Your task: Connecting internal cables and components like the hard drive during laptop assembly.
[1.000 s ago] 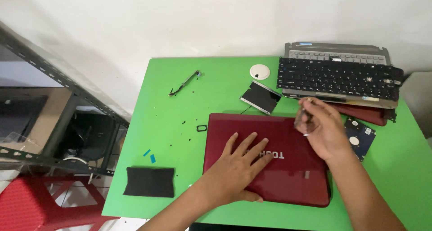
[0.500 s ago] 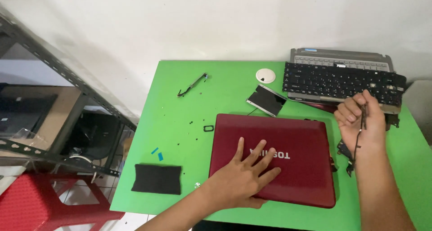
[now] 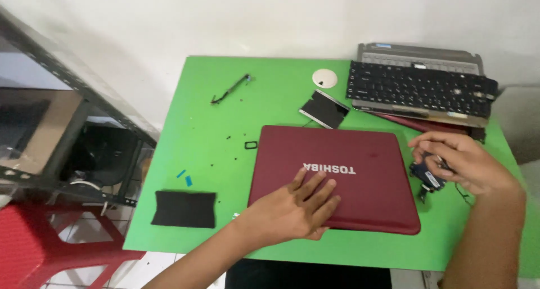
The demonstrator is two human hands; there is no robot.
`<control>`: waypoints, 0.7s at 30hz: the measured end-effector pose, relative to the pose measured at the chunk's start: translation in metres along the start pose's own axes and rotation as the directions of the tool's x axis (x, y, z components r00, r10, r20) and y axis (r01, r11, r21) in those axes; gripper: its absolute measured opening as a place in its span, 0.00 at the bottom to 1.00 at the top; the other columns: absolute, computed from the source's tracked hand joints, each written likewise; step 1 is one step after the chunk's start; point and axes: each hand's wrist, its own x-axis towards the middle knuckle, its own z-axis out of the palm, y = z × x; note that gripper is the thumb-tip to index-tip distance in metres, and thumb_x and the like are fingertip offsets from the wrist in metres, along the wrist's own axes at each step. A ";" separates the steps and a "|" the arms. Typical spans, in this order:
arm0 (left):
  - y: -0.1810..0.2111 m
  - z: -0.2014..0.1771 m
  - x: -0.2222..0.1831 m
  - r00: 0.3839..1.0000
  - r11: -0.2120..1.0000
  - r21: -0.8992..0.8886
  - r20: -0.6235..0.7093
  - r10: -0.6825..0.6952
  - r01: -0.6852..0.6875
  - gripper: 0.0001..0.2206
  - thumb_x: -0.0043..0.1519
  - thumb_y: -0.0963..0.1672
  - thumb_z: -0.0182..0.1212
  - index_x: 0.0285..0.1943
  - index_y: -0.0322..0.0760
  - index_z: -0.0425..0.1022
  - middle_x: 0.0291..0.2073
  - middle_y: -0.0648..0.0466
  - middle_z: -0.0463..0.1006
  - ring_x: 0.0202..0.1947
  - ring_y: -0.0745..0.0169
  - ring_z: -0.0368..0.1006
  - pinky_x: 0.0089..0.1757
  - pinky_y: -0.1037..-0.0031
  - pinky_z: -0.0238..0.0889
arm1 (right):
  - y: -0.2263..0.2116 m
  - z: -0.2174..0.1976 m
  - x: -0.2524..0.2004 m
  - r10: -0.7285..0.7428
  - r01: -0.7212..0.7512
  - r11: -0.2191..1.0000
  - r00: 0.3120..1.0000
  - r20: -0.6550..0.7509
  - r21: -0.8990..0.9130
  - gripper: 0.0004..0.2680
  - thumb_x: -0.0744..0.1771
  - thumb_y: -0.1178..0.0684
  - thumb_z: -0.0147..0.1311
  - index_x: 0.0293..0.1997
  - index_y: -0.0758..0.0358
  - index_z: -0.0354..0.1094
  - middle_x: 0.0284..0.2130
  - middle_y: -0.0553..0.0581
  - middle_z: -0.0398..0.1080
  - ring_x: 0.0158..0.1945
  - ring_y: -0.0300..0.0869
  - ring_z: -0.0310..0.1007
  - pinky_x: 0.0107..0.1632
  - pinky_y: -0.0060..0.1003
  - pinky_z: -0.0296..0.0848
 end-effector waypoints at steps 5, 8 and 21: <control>-0.010 -0.009 0.007 1.000 0.994 -0.108 0.021 0.008 -0.006 0.25 0.66 0.52 0.60 0.64 0.29 0.71 0.61 0.35 0.74 0.62 0.35 0.70 0.59 0.46 0.65 | -0.001 0.010 -0.013 0.160 -0.164 0.983 0.985 -0.059 -0.084 0.09 0.70 0.61 0.51 0.51 0.78 0.75 0.25 0.67 0.66 0.19 0.43 0.48 0.25 0.40 0.47; -0.014 -0.015 0.011 0.999 0.987 -0.158 0.051 0.000 0.009 0.25 0.67 0.52 0.57 0.65 0.29 0.71 0.61 0.36 0.74 0.62 0.35 0.71 0.59 0.46 0.65 | 0.004 0.018 -0.008 0.209 -0.209 0.968 0.978 -0.020 -0.140 0.08 0.68 0.62 0.56 0.51 0.71 0.75 0.26 0.60 0.64 0.23 0.42 0.50 0.28 0.38 0.49; -0.053 -0.046 0.040 0.966 0.848 -0.515 0.259 0.015 0.126 0.28 0.65 0.51 0.58 0.67 0.24 0.66 0.65 0.35 0.70 0.68 0.33 0.63 0.59 0.44 0.61 | -0.019 0.047 -0.008 0.196 -0.183 0.846 0.980 -0.027 -0.501 0.20 0.62 0.71 0.40 0.55 0.60 0.73 0.50 0.48 0.79 0.50 0.35 0.73 0.49 0.37 0.72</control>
